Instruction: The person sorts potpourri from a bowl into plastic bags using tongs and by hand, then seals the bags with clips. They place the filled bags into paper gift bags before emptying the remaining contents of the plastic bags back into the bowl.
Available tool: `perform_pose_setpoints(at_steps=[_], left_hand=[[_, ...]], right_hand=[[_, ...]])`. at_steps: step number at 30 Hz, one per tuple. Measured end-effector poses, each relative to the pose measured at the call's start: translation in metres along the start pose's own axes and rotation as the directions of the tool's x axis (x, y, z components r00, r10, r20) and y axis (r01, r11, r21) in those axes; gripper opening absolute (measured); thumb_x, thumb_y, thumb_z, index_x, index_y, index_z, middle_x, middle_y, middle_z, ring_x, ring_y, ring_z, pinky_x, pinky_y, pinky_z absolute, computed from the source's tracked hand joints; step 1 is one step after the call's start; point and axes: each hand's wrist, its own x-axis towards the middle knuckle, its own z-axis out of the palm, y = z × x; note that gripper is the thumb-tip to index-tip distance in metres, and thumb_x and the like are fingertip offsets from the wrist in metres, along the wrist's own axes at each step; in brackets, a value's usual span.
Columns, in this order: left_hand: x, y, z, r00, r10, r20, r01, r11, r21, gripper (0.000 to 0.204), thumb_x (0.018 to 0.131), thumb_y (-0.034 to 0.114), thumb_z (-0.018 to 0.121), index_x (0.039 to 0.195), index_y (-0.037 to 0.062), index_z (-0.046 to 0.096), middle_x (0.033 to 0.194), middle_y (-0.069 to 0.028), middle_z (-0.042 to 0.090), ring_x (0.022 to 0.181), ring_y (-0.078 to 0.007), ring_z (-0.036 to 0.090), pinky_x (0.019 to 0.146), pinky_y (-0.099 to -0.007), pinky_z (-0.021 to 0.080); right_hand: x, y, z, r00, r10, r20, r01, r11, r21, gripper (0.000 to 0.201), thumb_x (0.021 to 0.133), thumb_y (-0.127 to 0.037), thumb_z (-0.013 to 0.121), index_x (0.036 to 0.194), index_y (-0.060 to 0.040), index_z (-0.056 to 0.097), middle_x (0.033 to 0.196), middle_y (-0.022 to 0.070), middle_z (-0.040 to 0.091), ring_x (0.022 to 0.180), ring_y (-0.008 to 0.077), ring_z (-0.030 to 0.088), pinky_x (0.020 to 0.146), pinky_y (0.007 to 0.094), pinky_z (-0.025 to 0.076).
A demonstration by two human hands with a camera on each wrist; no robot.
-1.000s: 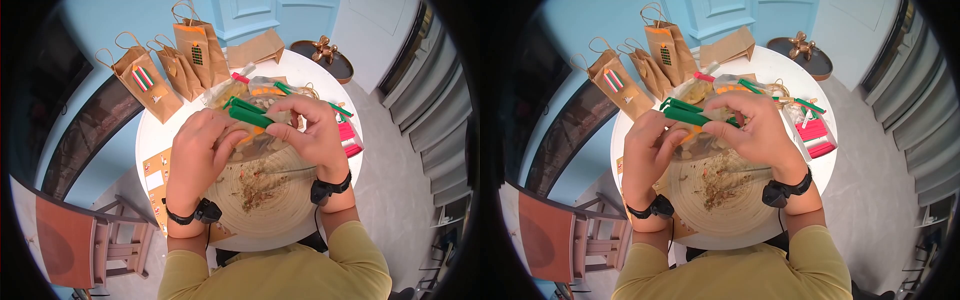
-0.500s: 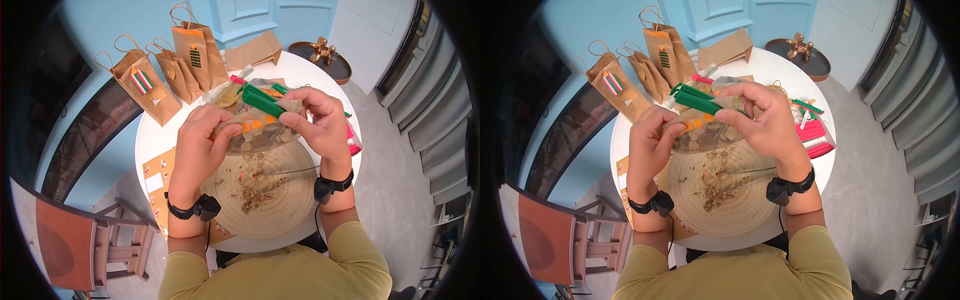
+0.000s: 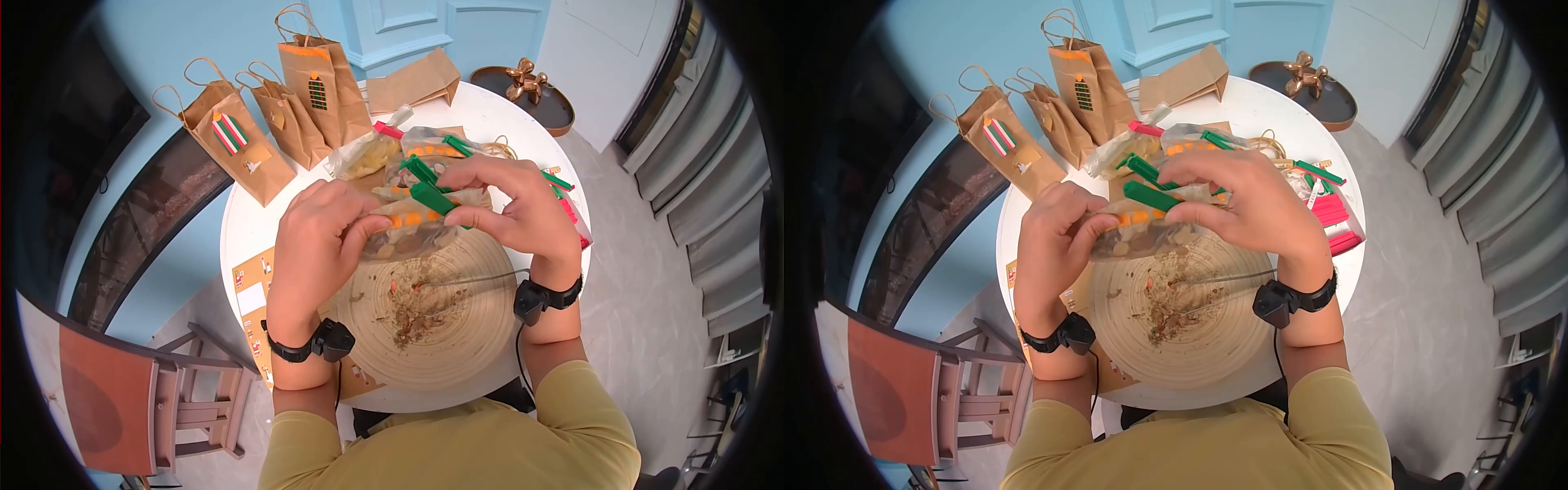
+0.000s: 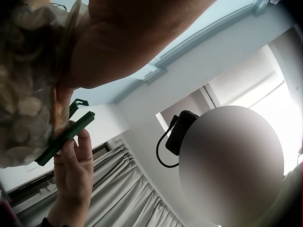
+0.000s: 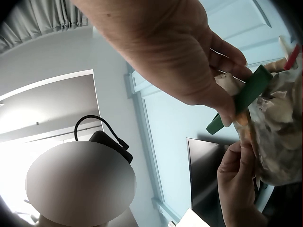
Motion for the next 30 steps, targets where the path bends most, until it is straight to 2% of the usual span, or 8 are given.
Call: perform_pose_setpoints(at_steps=[5, 7, 11, 17, 19, 22, 29, 30], left_hand=[[-0.001, -0.001, 0.0, 1.0, 0.0, 0.026, -0.001, 1.0, 0.006, 0.016, 0.068, 0.011, 0.072, 0.076, 0.0013, 0.063, 0.065, -0.0085, 0.053, 0.063, -0.0257, 0.049, 0.059, -0.0331, 0.039], [-0.001, -0.001, 0.001, 0.999, -0.001, 0.035, 0.0, 1.0, 0.014, 0.015, 0.068, 0.011, 0.072, 0.076, 0.0015, 0.063, 0.065, -0.0084, 0.053, 0.063, -0.0256, 0.049, 0.059, -0.0331, 0.039], [0.0, -0.002, 0.001, 0.999, 0.014, 0.039, -0.016, 0.999, 0.042, 0.015, 0.068, 0.011, 0.071, 0.076, 0.002, 0.064, 0.065, -0.0082, 0.053, 0.063, -0.0253, 0.049, 0.059, -0.0332, 0.039], [0.0, -0.001, 0.001, 1.0, 0.016, 0.026, -0.017, 0.999, 0.049, 0.014, 0.069, 0.012, 0.071, 0.076, 0.0023, 0.064, 0.065, -0.0081, 0.053, 0.063, -0.0254, 0.05, 0.059, -0.0332, 0.039], [0.0, -0.001, 0.001, 1.0, 0.008, 0.027, -0.01, 0.999, 0.049, 0.014, 0.069, 0.012, 0.071, 0.076, 0.0024, 0.064, 0.064, -0.008, 0.054, 0.063, -0.0254, 0.05, 0.059, -0.0331, 0.039], [0.0, 0.0, 0.0, 1.0, 0.003, 0.024, -0.004, 0.999, 0.033, 0.013, 0.068, 0.011, 0.071, 0.075, 0.0028, 0.064, 0.065, -0.0079, 0.054, 0.063, -0.0253, 0.05, 0.059, -0.033, 0.039], [-0.002, 0.001, 0.003, 1.0, 0.003, 0.008, -0.003, 1.0, 0.018, 0.01, 0.068, 0.011, 0.07, 0.074, 0.0061, 0.064, 0.071, -0.0051, 0.059, 0.071, -0.0243, 0.056, 0.066, -0.0341, 0.042], [-0.001, 0.001, 0.004, 1.0, 0.002, 0.008, -0.003, 1.0, 0.018, 0.01, 0.068, 0.011, 0.07, 0.074, 0.0061, 0.064, 0.071, -0.0051, 0.059, 0.071, -0.0243, 0.056, 0.066, -0.0341, 0.042]], right_hand=[[0.0, 0.004, 0.001, 0.998, -0.048, 0.027, 0.049, 0.998, -0.043, 0.022, 0.066, -0.005, 0.075, 0.085, -0.0002, 0.065, 0.08, 0.0091, 0.066, 0.07, 0.0207, 0.062, 0.065, 0.0287, 0.048], [0.0, 0.007, 0.002, 0.998, -0.031, 0.059, 0.03, 0.999, 0.011, 0.022, 0.068, -0.014, 0.074, 0.086, -0.0046, 0.065, 0.079, 0.0091, 0.064, 0.069, 0.0274, 0.059, 0.062, 0.0326, 0.045], [0.0, 0.006, 0.003, 0.996, -0.021, 0.091, 0.021, 1.0, 0.006, 0.022, 0.068, -0.013, 0.074, 0.086, -0.0052, 0.065, 0.078, 0.0084, 0.063, 0.068, 0.0266, 0.059, 0.061, 0.0325, 0.045], [0.001, 0.001, 0.009, 0.999, -0.041, -0.013, 0.04, 0.999, -0.028, 0.02, 0.068, -0.012, 0.073, 0.086, -0.0058, 0.065, 0.077, 0.0083, 0.064, 0.069, 0.0258, 0.059, 0.064, 0.0319, 0.046], [0.001, -0.004, 0.006, 0.992, 0.058, 0.112, -0.063, 0.997, 0.039, 0.019, 0.068, -0.002, 0.073, 0.086, -0.001, 0.066, 0.086, 0.0114, 0.068, 0.099, 0.0271, 0.062, 0.08, 0.0338, 0.048], [0.001, 0.001, 0.011, 0.991, 0.004, 0.135, -0.016, 0.996, 0.084, 0.02, 0.069, 0.0, 0.07, 0.088, -0.0015, 0.067, 0.089, 0.0126, 0.068, 0.103, 0.0271, 0.061, 0.082, 0.0342, 0.047], [0.001, 0.001, 0.016, 0.997, 0.007, 0.082, -0.013, 0.998, 0.068, 0.016, 0.07, -0.008, 0.07, 0.085, -0.0067, 0.066, 0.085, 0.0103, 0.066, 0.094, 0.0284, 0.061, 0.081, 0.0355, 0.046], [0.001, -0.001, 0.014, 0.995, -0.03, 0.092, 0.035, 0.998, -0.05, 0.016, 0.071, -0.009, 0.07, 0.086, -0.0077, 0.066, 0.087, 0.0097, 0.066, 0.092, 0.0278, 0.061, 0.084, 0.0353, 0.045]])
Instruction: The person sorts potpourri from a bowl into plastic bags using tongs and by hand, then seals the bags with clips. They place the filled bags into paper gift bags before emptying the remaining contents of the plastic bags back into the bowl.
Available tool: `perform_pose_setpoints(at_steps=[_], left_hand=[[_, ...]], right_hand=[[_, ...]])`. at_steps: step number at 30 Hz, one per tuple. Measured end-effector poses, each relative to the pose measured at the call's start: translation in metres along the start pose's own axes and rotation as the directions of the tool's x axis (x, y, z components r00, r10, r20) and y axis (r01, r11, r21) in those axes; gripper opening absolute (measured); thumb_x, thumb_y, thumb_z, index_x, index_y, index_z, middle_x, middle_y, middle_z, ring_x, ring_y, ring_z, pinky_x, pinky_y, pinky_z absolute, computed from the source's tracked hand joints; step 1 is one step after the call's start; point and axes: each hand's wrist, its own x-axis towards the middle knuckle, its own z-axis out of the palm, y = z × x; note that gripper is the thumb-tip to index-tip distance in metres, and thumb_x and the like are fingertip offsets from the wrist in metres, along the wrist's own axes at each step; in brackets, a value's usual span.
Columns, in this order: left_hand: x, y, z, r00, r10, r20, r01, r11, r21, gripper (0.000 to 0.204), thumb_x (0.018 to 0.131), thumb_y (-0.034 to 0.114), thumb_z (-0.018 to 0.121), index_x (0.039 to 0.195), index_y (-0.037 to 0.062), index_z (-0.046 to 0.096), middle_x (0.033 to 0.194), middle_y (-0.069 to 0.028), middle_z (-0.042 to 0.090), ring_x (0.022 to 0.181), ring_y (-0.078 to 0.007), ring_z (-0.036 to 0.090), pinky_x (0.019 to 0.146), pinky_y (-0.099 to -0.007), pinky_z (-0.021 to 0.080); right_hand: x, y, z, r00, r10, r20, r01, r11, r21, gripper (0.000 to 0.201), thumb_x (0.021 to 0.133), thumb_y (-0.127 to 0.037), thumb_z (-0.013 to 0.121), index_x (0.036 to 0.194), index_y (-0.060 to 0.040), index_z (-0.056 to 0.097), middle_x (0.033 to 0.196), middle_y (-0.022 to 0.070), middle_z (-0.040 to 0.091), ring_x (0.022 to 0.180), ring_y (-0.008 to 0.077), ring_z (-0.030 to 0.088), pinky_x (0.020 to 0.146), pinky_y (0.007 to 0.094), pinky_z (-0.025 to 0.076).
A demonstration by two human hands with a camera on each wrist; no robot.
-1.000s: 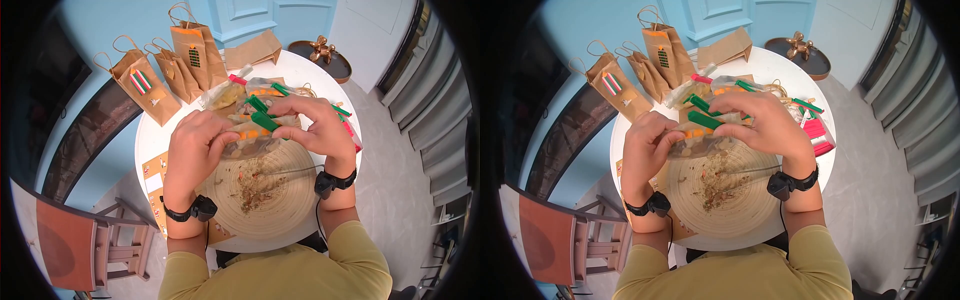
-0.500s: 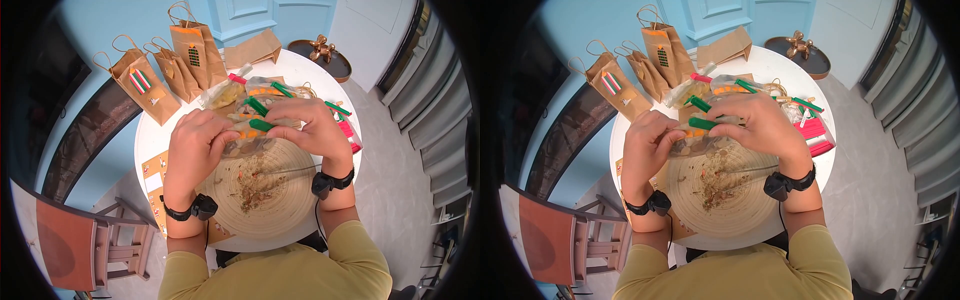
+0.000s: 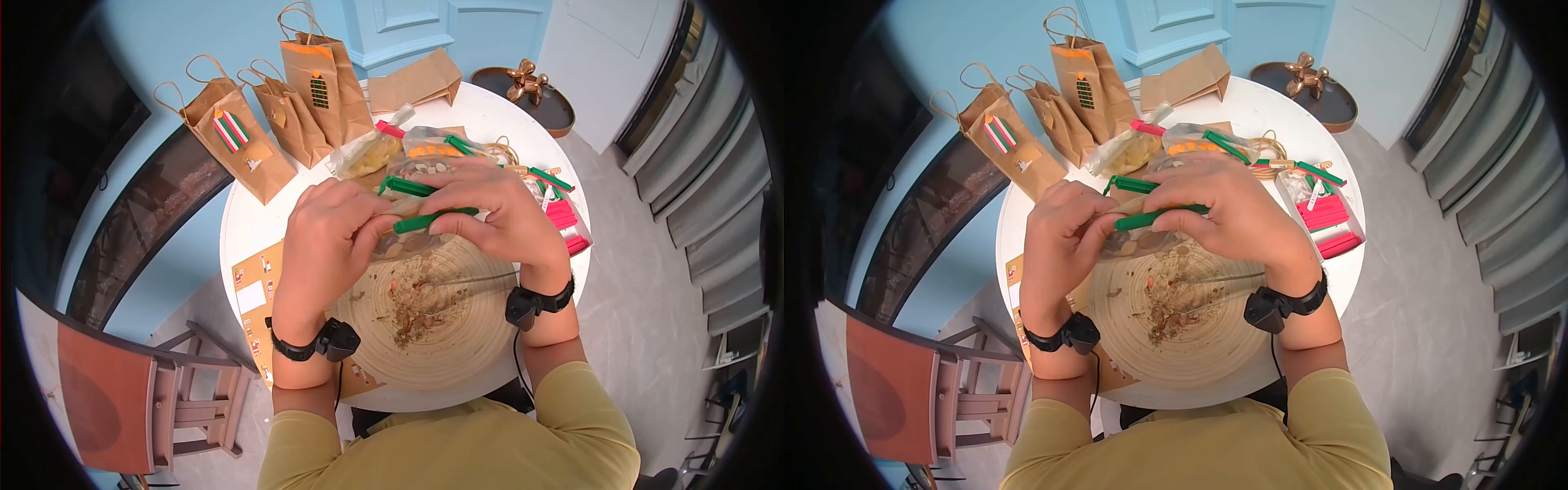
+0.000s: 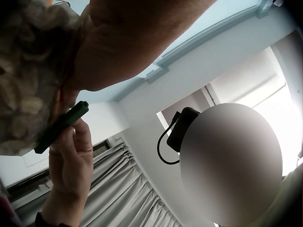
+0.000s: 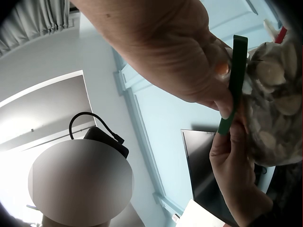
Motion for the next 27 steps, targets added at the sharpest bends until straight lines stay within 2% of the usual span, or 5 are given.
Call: perform_pose_setpoints(at_steps=[5, 15, 17, 22, 27], left_hand=[[0.001, 0.001, 0.005, 0.997, 0.063, -0.054, -0.062, 0.998, 0.019, 0.012, 0.064, 0.005, 0.071, 0.075, 0.0057, 0.066, 0.066, -0.0058, 0.058, 0.064, -0.0241, 0.053, 0.059, -0.0328, 0.04], [-0.002, 0.008, 0.009, 0.992, 0.071, -0.102, -0.072, 0.997, -0.009, 0.023, 0.064, 0.001, 0.075, 0.081, 0.0034, 0.06, 0.068, -0.0034, 0.058, 0.065, -0.0148, 0.057, 0.053, -0.0266, 0.043], [-0.007, 0.004, 0.017, 0.978, -0.161, -0.13, 0.13, 0.966, -0.223, 0.036, 0.065, -0.001, 0.077, 0.087, 0.0025, 0.049, 0.071, -0.0032, 0.059, 0.071, -0.0096, 0.061, 0.053, -0.0211, 0.049], [-0.007, 0.002, 0.018, 0.978, -0.151, -0.144, 0.112, 0.962, -0.251, 0.04, 0.064, 0.009, 0.08, 0.085, 0.0052, 0.046, 0.071, -0.0041, 0.052, 0.056, -0.0177, 0.05, 0.047, -0.0295, 0.042], [-0.006, 0.01, 0.015, 0.962, -0.253, -0.105, 0.206, 0.92, -0.334, 0.046, 0.063, 0.008, 0.079, 0.099, 0.004, 0.051, 0.071, -0.0053, 0.06, 0.06, -0.0205, 0.054, 0.052, -0.0306, 0.044]], right_hand=[[0.001, -0.006, -0.001, 1.0, -0.021, 0.015, 0.024, 0.981, -0.193, 0.015, 0.068, -0.007, 0.07, 0.082, -0.0056, 0.066, 0.087, 0.0059, 0.067, 0.087, 0.022, 0.061, 0.084, 0.0323, 0.044], [-0.001, -0.004, 0.005, 0.993, 0.113, -0.04, -0.107, 0.986, 0.127, 0.016, 0.074, -0.007, 0.066, 0.086, -0.0033, 0.056, 0.08, 0.0087, 0.061, 0.074, 0.0279, 0.057, 0.062, 0.0344, 0.044], [-0.001, -0.004, 0.004, 0.992, 0.101, -0.073, -0.087, 0.981, 0.175, 0.017, 0.074, -0.005, 0.065, 0.087, -0.0032, 0.055, 0.081, 0.0087, 0.061, 0.074, 0.0275, 0.057, 0.06, 0.0337, 0.044], [-0.001, -0.006, 0.002, 0.996, 0.086, -0.037, -0.079, 0.986, 0.147, 0.018, 0.074, 0.001, 0.064, 0.088, -0.0024, 0.054, 0.084, 0.0037, 0.059, 0.073, 0.0115, 0.054, 0.061, 0.0237, 0.043], [-0.001, -0.008, 0.011, 0.984, 0.167, -0.068, -0.144, 0.955, 0.26, 0.028, 0.073, 0.0, 0.066, 0.099, -0.0026, 0.055, 0.085, 0.0029, 0.06, 0.073, 0.0112, 0.055, 0.061, 0.0233, 0.043]])
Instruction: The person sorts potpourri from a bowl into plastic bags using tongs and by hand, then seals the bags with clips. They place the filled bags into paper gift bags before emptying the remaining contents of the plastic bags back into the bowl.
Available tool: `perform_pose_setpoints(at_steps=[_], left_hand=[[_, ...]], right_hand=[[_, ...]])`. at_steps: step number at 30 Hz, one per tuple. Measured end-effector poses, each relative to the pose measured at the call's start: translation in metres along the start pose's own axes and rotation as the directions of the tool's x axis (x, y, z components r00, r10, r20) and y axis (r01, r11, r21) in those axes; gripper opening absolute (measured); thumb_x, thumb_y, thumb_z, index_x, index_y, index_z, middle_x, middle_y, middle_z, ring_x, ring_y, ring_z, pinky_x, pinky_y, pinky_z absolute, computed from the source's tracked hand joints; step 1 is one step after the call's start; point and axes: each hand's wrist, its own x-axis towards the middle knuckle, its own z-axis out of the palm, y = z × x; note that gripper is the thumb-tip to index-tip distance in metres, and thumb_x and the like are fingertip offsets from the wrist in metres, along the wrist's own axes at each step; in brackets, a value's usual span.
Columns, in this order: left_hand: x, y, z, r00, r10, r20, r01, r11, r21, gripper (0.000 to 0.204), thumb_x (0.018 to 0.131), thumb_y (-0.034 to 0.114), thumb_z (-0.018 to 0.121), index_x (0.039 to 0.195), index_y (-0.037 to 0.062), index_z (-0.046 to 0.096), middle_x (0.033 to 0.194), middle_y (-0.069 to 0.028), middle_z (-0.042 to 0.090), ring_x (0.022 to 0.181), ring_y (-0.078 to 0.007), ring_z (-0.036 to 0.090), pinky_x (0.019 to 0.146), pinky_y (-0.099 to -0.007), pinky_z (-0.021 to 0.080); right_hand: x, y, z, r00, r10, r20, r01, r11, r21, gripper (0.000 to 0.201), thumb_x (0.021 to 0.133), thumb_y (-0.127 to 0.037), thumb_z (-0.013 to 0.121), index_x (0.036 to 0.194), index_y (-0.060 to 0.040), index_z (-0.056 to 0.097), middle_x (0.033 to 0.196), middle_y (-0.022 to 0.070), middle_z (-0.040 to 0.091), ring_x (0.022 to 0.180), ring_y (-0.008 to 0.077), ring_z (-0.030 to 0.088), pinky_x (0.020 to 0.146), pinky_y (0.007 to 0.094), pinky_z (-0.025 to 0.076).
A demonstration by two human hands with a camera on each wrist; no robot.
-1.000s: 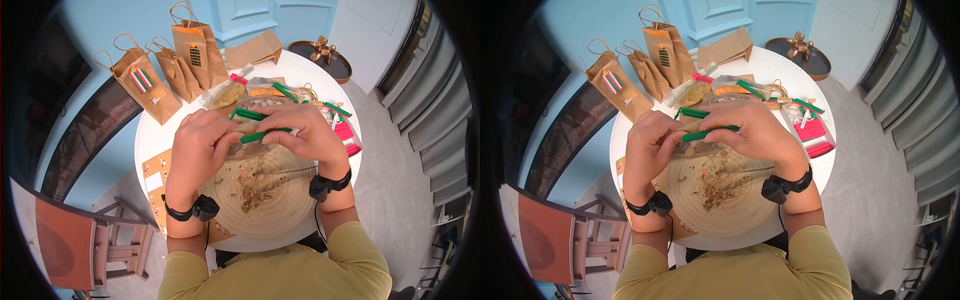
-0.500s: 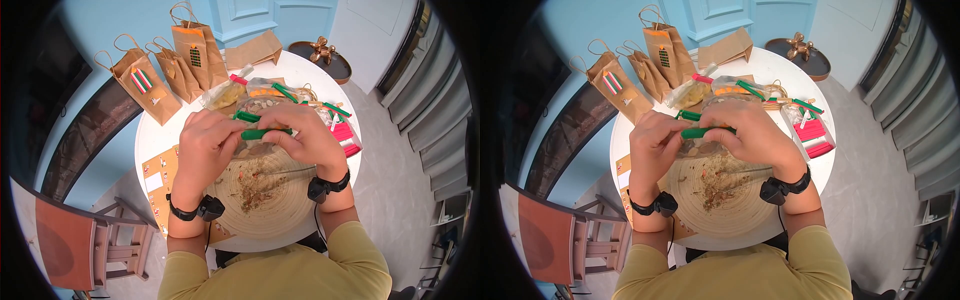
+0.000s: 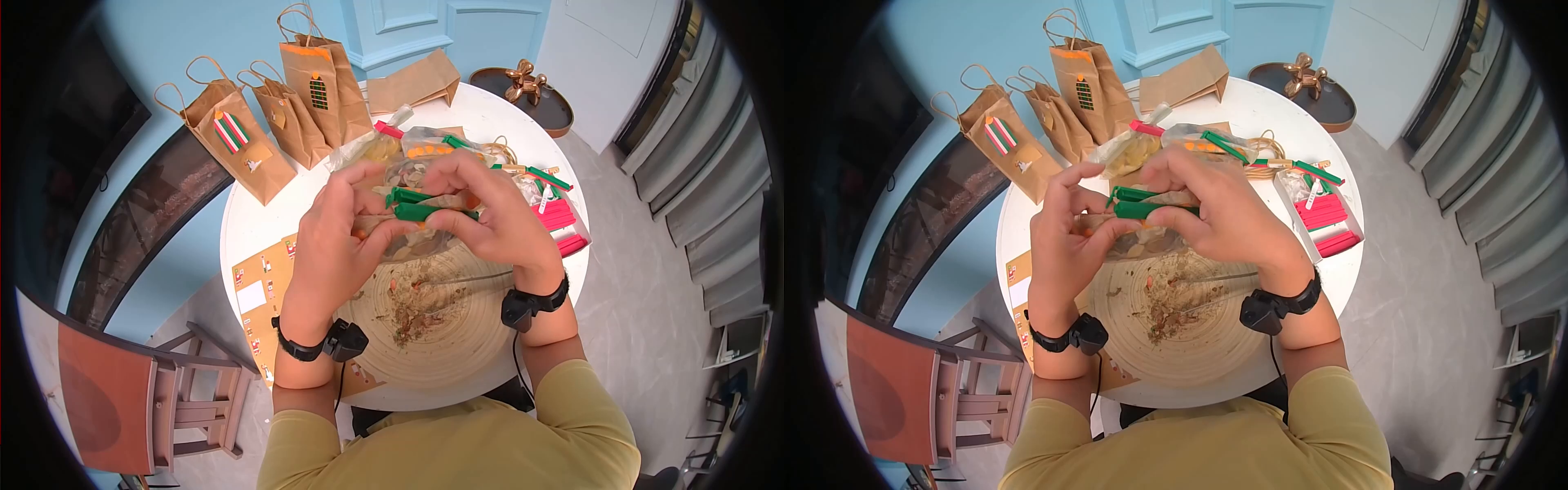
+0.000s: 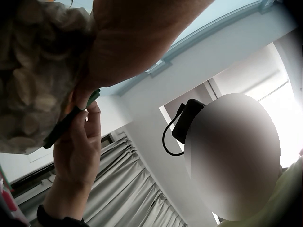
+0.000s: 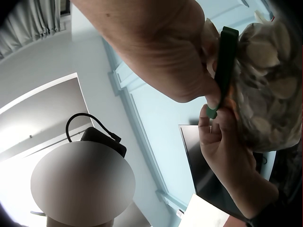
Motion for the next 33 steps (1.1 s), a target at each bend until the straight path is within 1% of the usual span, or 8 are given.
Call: perform_pose_setpoints(at_steps=[3, 5, 8, 11, 13, 21, 26, 33], left_hand=[[0.003, 0.001, -0.002, 0.998, 0.03, 0.056, -0.035, 0.995, 0.09, 0.05, 0.063, 0.008, 0.077, 0.108, 0.0042, 0.055, 0.071, -0.006, 0.062, 0.065, -0.0232, 0.056, 0.061, -0.0322, 0.045], [0.006, 0.005, -0.003, 0.976, 0.169, 0.134, -0.192, 0.965, 0.18, 0.044, 0.063, 0.008, 0.075, 0.105, 0.006, 0.06, 0.071, -0.006, 0.061, 0.068, -0.0242, 0.057, 0.069, -0.0337, 0.045], [0.004, 0.007, -0.002, 0.98, 0.174, 0.093, -0.189, 0.963, 0.191, 0.042, 0.059, 0.005, 0.078, 0.1, 0.0071, 0.067, 0.064, -0.0046, 0.055, 0.058, -0.0146, 0.049, 0.052, -0.0257, 0.041], [0.004, 0.007, -0.005, 0.972, 0.207, 0.115, -0.226, 0.957, 0.18, 0.037, 0.064, 0.009, 0.075, 0.099, 0.0067, 0.063, 0.069, -0.0064, 0.06, 0.067, -0.0235, 0.056, 0.069, -0.0327, 0.044], [0.005, 0.007, -0.008, 0.967, 0.217, 0.131, -0.239, 0.951, 0.195, 0.036, 0.064, 0.008, 0.075, 0.099, 0.0064, 0.063, 0.069, -0.0064, 0.059, 0.067, -0.0237, 0.056, 0.069, -0.0327, 0.043], [0.007, 0.004, -0.01, 0.957, 0.229, 0.177, -0.254, 0.958, 0.133, 0.026, 0.069, 0.008, 0.07, 0.095, 0.0052, 0.064, 0.071, -0.0056, 0.058, 0.068, -0.0235, 0.054, 0.066, -0.033, 0.04], [0.004, 0.005, -0.006, 0.91, 0.4, 0.107, -0.41, 0.829, 0.381, 0.019, 0.071, 0.01, 0.069, 0.089, 0.0052, 0.066, 0.07, -0.0042, 0.057, 0.065, -0.0205, 0.053, 0.063, -0.0312, 0.035], [0.001, 0.011, 0.001, 0.926, 0.369, 0.077, -0.358, 0.795, 0.49, 0.021, 0.073, 0.01, 0.067, 0.093, 0.0063, 0.064, 0.069, -0.0035, 0.055, 0.064, -0.0208, 0.052, 0.064, -0.0319, 0.036]], right_hand=[[0.001, -0.005, -0.002, 0.997, 0.077, 0.011, -0.077, 0.997, -0.024, 0.034, 0.072, 0.001, 0.067, 0.104, -0.003, 0.056, 0.083, 0.0059, 0.061, 0.075, 0.0148, 0.06, 0.06, 0.0253, 0.045], [0.001, -0.004, -0.002, 0.99, 0.135, 0.05, -0.131, 0.988, -0.087, 0.034, 0.072, 0.001, 0.067, 0.104, -0.0035, 0.056, 0.081, 0.009, 0.062, 0.076, 0.0186, 0.064, 0.06, 0.0278, 0.047], [0.0, 0.003, 0.0, 0.989, 0.118, 0.085, -0.114, 0.992, -0.05, 0.031, 0.072, 0.002, 0.066, 0.102, -0.0031, 0.059, 0.083, 0.0088, 0.062, 0.078, 0.0168, 0.064, 0.061, 0.0262, 0.048], [0.0, 0.0, 0.005, 0.994, 0.095, 0.05, -0.101, 0.989, 0.111, 0.025, 0.073, 0.002, 0.065, 0.097, -0.0021, 0.06, 0.085, 0.0086, 0.062, 0.075, 0.0152, 0.063, 0.061, 0.0246, 0.047], [0.0, -0.001, 0.006, 1.0, -0.006, 0.006, 0.005, 0.997, 0.079, 0.023, 0.073, 0.002, 0.065, 0.096, -0.0024, 0.06, 0.086, 0.0081, 0.061, 0.073, 0.0146, 0.062, 0.06, 0.0237, 0.047], [-0.002, -0.004, 0.007, 0.999, 0.03, -0.022, -0.031, 0.999, -0.018, 0.021, 0.072, 0.0, 0.067, 0.091, -0.0026, 0.06, 0.077, 0.008, 0.059, 0.07, 0.018, 0.06, 0.057, 0.0268, 0.045], [-0.002, -0.008, 0.011, 0.998, -0.016, -0.057, 0.009, 0.993, -0.121, 0.019, 0.071, -0.003, 0.066, 0.089, -0.0036, 0.06, 0.077, 0.0104, 0.059, 0.071, 0.0266, 0.058, 0.061, 0.0325, 0.044], [-0.003, -0.013, 0.009, 0.992, -0.089, -0.085, 0.065, 0.966, -0.25, 0.019, 0.07, -0.006, 0.066, 0.088, -0.0032, 0.061, 0.079, 0.0119, 0.06, 0.074, 0.0312, 0.057, 0.065, 0.0367, 0.044]])
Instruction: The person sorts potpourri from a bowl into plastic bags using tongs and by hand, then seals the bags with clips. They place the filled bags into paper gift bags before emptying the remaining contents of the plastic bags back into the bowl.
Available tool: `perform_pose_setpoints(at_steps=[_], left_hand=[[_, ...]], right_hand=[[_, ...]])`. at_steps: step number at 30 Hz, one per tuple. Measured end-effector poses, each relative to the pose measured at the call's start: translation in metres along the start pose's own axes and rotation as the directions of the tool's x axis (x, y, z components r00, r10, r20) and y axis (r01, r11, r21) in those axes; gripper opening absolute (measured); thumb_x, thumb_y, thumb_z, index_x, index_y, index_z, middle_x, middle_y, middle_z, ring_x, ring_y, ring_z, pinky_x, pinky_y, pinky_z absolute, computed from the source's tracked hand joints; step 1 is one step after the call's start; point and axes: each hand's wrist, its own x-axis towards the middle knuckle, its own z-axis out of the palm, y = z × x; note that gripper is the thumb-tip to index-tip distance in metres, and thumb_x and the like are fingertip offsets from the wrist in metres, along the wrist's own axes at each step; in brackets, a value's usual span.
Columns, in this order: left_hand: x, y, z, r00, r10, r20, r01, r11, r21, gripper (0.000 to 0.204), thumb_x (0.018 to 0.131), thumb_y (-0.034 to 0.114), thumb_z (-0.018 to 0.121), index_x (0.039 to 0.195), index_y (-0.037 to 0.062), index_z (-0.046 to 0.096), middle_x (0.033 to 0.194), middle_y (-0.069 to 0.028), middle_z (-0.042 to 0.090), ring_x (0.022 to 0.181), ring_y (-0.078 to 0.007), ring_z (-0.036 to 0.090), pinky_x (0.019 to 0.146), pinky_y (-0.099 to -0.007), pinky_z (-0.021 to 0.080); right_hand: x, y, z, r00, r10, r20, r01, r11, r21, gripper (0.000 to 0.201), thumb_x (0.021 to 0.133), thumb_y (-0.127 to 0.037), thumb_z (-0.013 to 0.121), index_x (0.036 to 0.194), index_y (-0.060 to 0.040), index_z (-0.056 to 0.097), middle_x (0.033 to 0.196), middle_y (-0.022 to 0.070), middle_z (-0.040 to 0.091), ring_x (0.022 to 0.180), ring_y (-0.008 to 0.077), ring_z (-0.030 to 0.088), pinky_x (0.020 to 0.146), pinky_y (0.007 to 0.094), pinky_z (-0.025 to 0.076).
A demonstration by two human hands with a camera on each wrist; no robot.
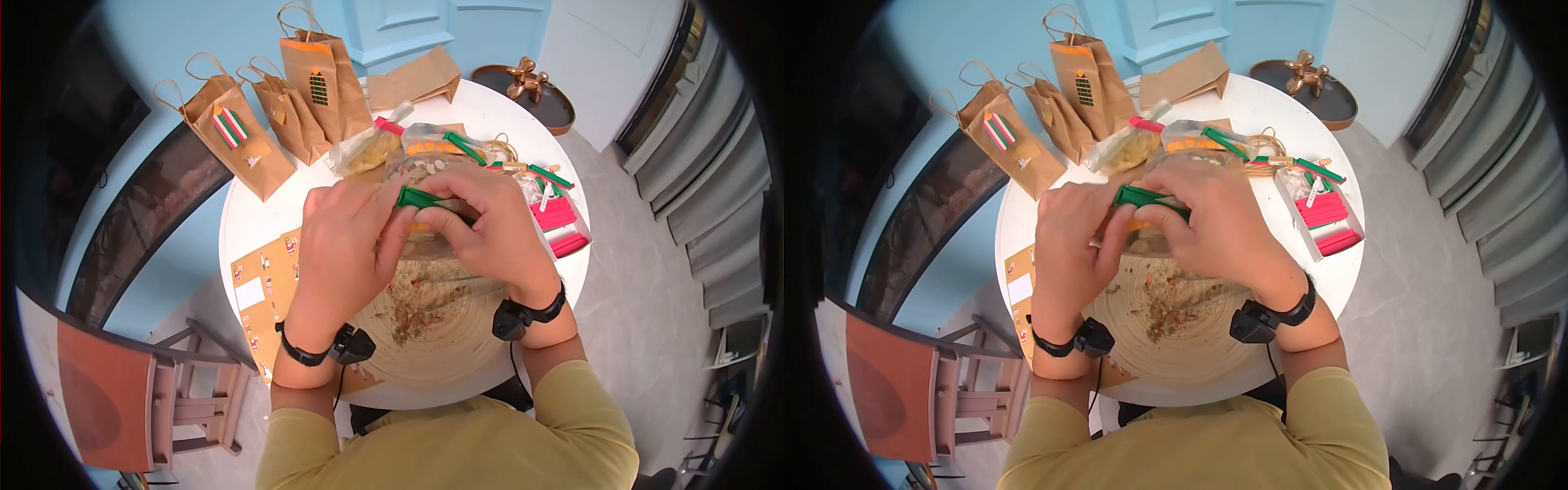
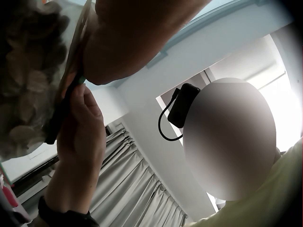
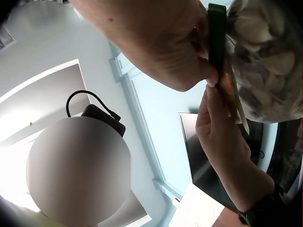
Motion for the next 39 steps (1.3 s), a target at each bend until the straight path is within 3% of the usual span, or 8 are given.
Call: perform_pose_setpoints(at_steps=[2, 6, 11, 17, 21, 26, 31, 39], left_hand=[[0.003, -0.002, -0.004, 0.989, -0.069, 0.133, 0.098, 0.971, -0.218, 0.02, 0.075, 0.005, 0.064, 0.095, 0.0046, 0.063, 0.074, -0.0076, 0.057, 0.068, -0.0241, 0.053, 0.067, -0.0337, 0.037], [-0.001, -0.018, -0.015, 0.975, -0.067, 0.211, 0.114, 0.969, -0.217, 0.017, 0.074, 0.009, 0.065, 0.091, 0.0065, 0.062, 0.072, -0.007, 0.056, 0.066, -0.025, 0.053, 0.066, -0.0326, 0.038], [-0.004, -0.048, -0.031, 0.895, -0.423, -0.144, 0.384, 0.893, -0.237, 0.016, 0.083, 0.015, 0.063, 0.091, 0.0011, 0.06, 0.07, -0.005, 0.053, 0.063, -0.0153, 0.05, 0.054, -0.0276, 0.04], [-0.005, -0.074, -0.032, 0.759, -0.49, -0.428, 0.558, 0.829, 0.042, 0.021, 0.088, 0.022, 0.059, 0.092, 0.0011, 0.061, 0.069, 0.0016, 0.056, 0.062, -0.005, 0.048, 0.057, -0.0201, 0.039], [-0.004, -0.087, -0.025, 0.748, -0.527, -0.404, 0.641, 0.733, 0.229, 0.024, 0.088, 0.026, 0.058, 0.089, 0.0015, 0.061, 0.07, -0.0072, 0.059, 0.061, -0.0137, 0.054, 0.058, -0.0273, 0.043], [-0.011, -0.093, -0.025, 0.831, -0.428, -0.357, 0.545, 0.754, 0.366, 0.019, 0.087, 0.021, 0.058, 0.085, 0.0016, 0.058, 0.072, -0.0089, 0.058, 0.06, -0.0208, 0.056, 0.056, -0.0317, 0.044], [-0.019, -0.088, -0.012, 0.785, -0.582, -0.21, 0.552, 0.813, -0.186, 0.017, 0.088, 0.017, 0.057, 0.089, -0.0001, 0.058, 0.073, -0.005, 0.057, 0.063, -0.01, 0.052, 0.059, -0.0239, 0.043], [0.025, -0.078, 0.065, 0.947, -0.279, -0.157, 0.242, 0.945, -0.219, 0.01, 0.082, 0.008, 0.06, 0.089, 0.0005, 0.058, 0.07, -0.0085, 0.049, 0.06, -0.019, 0.048, 0.054, -0.0281, 0.039]], right_hand=[[-0.001, -0.001, -0.002, 1.0, -0.01, 0.0, 0.01, 1.0, 0.012, 0.02, 0.07, -0.006, 0.067, 0.088, -0.0031, 0.061, 0.079, 0.012, 0.061, 0.075, 0.031, 0.057, 0.065, 0.0364, 0.044], [-0.001, 0.002, -0.008, 0.999, 0.007, -0.044, -0.006, 1.0, 0.024, 0.022, 0.07, -0.01, 0.07, 0.089, -0.0035, 0.061, 0.082, 0.0098, 0.062, 0.076, 0.0262, 0.058, 0.068, 0.0318, 0.045], [0.0, 0.003, -0.019, 0.919, -0.022, -0.394, 0.053, 0.996, 0.067, 0.022, 0.073, -0.013, 0.072, 0.09, -0.0037, 0.062, 0.094, 0.0069, 0.063, 0.084, 0.0163, 0.056, 0.074, 0.0279, 0.044], [-0.009, -0.012, -0.029, 0.891, -0.018, -0.455, 0.059, 0.995, 0.077, 0.021, 0.072, -0.01, 0.07, 0.089, -0.002, 0.061, 0.097, 0.0078, 0.063, 0.087, 0.0153, 0.055, 0.075, 0.0266, 0.042], [-0.017, -0.02, -0.04, 0.858, -0.035, -0.512, 0.082, 0.994, 0.07, 0.02, 0.072, -0.008, 0.069, 0.089, -0.0014, 0.061, 0.097, 0.0086, 0.063, 0.087, 0.0153, 0.054, 0.075, 0.0269, 0.042], [-0.025, -0.02, -0.055, 0.822, -0.052, -0.567, 0.144, 0.982, 0.119, 0.02, 0.072, -0.008, 0.069, 0.088, 0.0, 0.062, 0.099, 0.0102, 0.062, 0.086, 0.0154, 0.053, 0.075, 0.0267, 0.041], [-0.03, -0.022, -0.066, 0.788, -0.029, -0.614, 0.159, 0.975, 0.158, 0.019, 0.074, -0.01, 0.069, 0.088, 0.0006, 0.061, 0.099, 0.0111, 0.062, 0.084, 0.015, 0.053, 0.076, 0.0263, 0.041], [-0.041, -0.023, -0.085, 0.75, -0.041, -0.66, 0.221, 0.956, 0.192, 0.018, 0.074, -0.008, 0.069, 0.087, 0.0013, 0.062, 0.097, 0.0123, 0.062, 0.085, 0.0147, 0.054, 0.076, 0.0256, 0.041]])
